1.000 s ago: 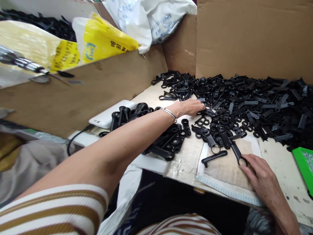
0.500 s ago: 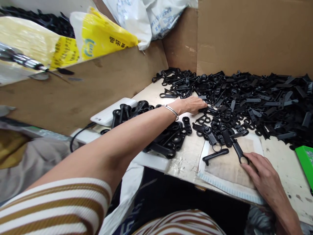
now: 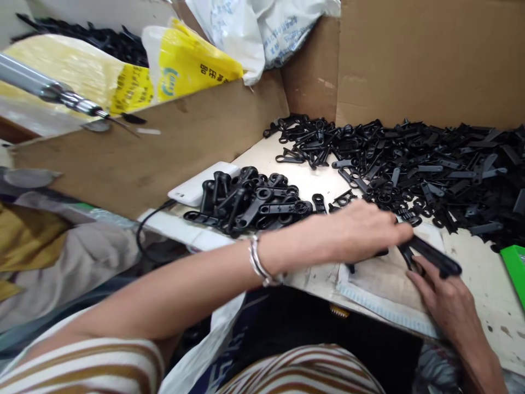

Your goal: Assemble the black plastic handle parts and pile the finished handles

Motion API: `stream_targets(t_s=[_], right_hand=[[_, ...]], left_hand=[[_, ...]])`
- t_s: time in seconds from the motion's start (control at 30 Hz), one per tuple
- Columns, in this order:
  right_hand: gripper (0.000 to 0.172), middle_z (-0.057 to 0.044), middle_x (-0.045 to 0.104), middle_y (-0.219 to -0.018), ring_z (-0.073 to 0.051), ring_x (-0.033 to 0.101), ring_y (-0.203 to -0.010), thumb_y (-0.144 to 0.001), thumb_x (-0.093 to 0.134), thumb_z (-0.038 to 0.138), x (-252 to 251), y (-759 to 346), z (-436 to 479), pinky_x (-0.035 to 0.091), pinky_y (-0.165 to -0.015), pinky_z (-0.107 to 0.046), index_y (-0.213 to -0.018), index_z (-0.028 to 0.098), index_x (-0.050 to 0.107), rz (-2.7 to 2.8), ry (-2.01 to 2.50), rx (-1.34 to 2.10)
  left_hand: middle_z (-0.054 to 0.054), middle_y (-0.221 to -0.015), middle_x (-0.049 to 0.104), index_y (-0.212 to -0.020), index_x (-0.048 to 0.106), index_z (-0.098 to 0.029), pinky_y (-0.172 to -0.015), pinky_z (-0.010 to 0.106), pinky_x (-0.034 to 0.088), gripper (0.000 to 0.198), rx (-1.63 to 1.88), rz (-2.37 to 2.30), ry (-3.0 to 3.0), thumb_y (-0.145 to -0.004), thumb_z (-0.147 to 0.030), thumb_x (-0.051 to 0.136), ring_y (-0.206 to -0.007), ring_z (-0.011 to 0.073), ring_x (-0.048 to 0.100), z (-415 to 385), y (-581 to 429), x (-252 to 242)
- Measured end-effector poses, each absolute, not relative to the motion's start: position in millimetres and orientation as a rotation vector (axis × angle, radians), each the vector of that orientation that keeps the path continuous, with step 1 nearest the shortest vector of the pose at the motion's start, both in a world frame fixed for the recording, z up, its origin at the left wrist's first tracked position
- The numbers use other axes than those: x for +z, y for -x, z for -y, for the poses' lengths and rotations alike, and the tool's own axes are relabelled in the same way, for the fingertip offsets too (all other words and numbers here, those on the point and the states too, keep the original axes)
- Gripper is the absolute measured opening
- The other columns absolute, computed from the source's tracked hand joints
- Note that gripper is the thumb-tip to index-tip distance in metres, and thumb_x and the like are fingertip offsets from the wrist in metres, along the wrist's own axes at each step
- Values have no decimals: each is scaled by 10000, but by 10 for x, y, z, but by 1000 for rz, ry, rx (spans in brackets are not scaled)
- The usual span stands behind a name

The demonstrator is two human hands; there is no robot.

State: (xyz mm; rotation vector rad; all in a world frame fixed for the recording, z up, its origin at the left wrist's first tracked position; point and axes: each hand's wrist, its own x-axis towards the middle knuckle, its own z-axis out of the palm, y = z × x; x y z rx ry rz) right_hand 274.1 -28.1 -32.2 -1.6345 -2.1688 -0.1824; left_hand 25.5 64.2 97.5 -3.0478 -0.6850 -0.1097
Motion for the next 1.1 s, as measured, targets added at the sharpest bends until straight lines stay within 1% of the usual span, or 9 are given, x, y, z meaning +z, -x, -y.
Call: stream_targets(t_s=[0.1, 0.23, 0.4, 0.5, 0.67, 0.77, 0.87, 0.97, 1.1], right_hand=[[295, -93, 688, -1066, -269, 641, -999, -965, 453, 386, -290, -2879, 344, 503, -834, -386, -1113, 218, 644, 2096, 1693, -121], [404, -90, 689, -1087, -274, 659, -966, -928, 460, 520, -257, -3108, 442, 499, -850, -409, -1108, 211, 648, 1981, 1790, -80], [427, -80, 685, -1060, -195, 638, -698, -897, 504, 569, -169, -3126, 552, 523, -724, -374, -1040, 208, 684, 1747, 1914, -120], [319, -75, 677, -1056, -186, 646, -776, -871, 609, 472, -66, -3052, 572, 546, -711, -327, -1024, 208, 698, 1546, 1803, -86], [142, -57, 681, -1112, -189, 656, -1004, -830, 698, 283, 115, -2975, 597, 570, -753, -255, -963, 243, 726, 1476, 1575, 120], [136, -54, 712, -1108, -178, 697, -941, -814, 716, 219, 250, -2855, 615, 588, -754, -243, -937, 262, 755, 1670, 1457, 411], [91, -69, 749, -1033, -179, 724, -809, -818, 722, 248, 399, -2647, 524, 606, -697, -257, -893, 247, 773, 1767, 1318, 681], [157, -51, 769, -935, -181, 723, -775, -863, 669, 343, 503, -2536, 224, 600, -692, -274, -921, 241, 773, 1832, 1344, 819], [285, -54, 759, -945, -201, 707, -830, -925, 547, 351, 493, -2698, -448, 553, -778, -320, -1107, 220, 723, 1961, 1675, 446]], left_hand=[[56, -850, 610, -986, 530, -161, -517, 274, 343, 234, -215, 694, 2864, -894, -4, 383, -629, 147, 575, -302, -419, 700], [67, -913, 614, -1038, 547, -160, -712, 308, 417, 273, -323, 896, 2637, -909, -16, 354, -836, 186, 598, -137, -471, 455], [135, -1434, 492, -1306, 499, -160, -977, 397, 401, 405, -420, 1083, 2645, -920, -75, 413, -1201, 257, 516, -153, -487, 302], [91, -1542, 397, -1298, 516, -208, -935, 427, 458, 438, -372, 1085, 2826, -878, -83, 513, -1145, 255, 553, -230, -485, 299], [135, -1460, 501, -1113, 609, -163, -884, 422, 515, 201, -629, 1132, 2927, -922, -205, 565, -1161, 281, 579, -261, -339, 486], [159, -1379, 571, -1165, 578, -143, -972, 394, 489, 285, -1051, 1077, 3009, -967, -335, 505, -1226, 259, 559, -137, -272, 551], [128, -1193, 683, -1275, 509, -147, -898, 347, 519, 394, -1022, 964, 3369, -964, -389, 505, -1071, 232, 651, 3, -287, 522], [91, -1038, 717, -1341, 467, -163, -816, 337, 523, 377, -883, 1275, 3602, -984, -276, 430, -914, 219, 684, 65, -312, 438], [50, -791, 671, -1030, 655, -143, -666, 279, 480, 360, -1280, 1758, 3844, -988, -335, 354, -668, 153, 601, 56, -275, 309]])
